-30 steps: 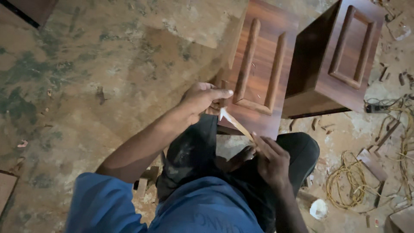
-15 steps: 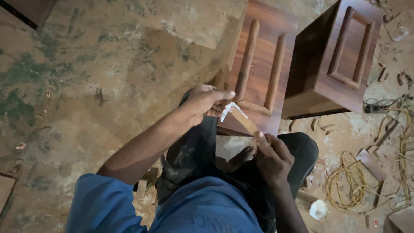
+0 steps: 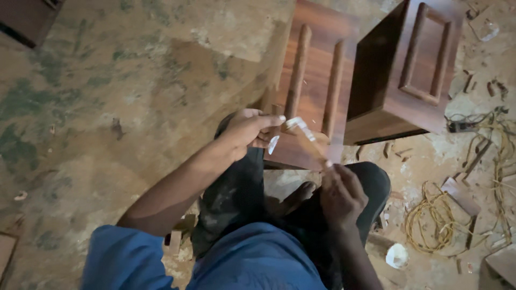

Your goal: The person applies glue to a wooden frame piece and attaches it to a rectangular wooden panel, then hammers nails to secure the frame. The person repeats the gluing and nailing process for another frame piece on the same panel.

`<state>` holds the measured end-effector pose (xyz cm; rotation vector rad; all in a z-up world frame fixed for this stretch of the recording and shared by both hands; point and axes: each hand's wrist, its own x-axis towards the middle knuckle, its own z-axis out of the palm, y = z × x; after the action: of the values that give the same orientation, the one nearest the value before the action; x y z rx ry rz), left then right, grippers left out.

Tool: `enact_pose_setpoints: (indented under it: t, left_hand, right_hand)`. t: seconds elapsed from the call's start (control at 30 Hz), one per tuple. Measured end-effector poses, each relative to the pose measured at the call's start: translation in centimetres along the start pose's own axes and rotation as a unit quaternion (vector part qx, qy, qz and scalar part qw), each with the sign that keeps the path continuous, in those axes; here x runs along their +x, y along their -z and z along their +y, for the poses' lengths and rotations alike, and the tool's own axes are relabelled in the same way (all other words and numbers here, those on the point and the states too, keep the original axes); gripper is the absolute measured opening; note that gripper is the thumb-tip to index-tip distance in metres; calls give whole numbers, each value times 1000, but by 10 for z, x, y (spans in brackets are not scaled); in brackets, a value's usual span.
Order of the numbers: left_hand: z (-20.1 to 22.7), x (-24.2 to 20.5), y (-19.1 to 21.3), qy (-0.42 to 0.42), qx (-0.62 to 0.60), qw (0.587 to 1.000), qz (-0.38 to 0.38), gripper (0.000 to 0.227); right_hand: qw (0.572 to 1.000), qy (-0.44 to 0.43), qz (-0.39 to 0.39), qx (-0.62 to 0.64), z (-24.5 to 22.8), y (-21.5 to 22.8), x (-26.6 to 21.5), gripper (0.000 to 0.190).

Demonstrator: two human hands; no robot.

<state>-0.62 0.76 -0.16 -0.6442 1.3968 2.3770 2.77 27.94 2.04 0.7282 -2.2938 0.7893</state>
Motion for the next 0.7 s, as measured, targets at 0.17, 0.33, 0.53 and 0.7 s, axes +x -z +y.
enact_pose_setpoints:
  t: [0.17, 0.33, 0.53, 0.7]
  left_hand:
    - [6, 18, -6, -94, 38, 994, 40, 20]
    - [41, 68, -15, -386, 461, 788, 131, 23]
    - [101, 178, -34, -527, 595, 597, 113, 36]
    - [125, 262, -50, -511, 637, 573, 75, 10]
  right_hand:
    - [921, -295, 29, 253, 38, -8, 2, 30]
    - [714, -467, 78, 515, 98, -36, 20, 45]
    - [652, -530, 97, 534, 131, -66, 25, 45]
    - [669, -492, 121, 544, 138, -76, 29, 46]
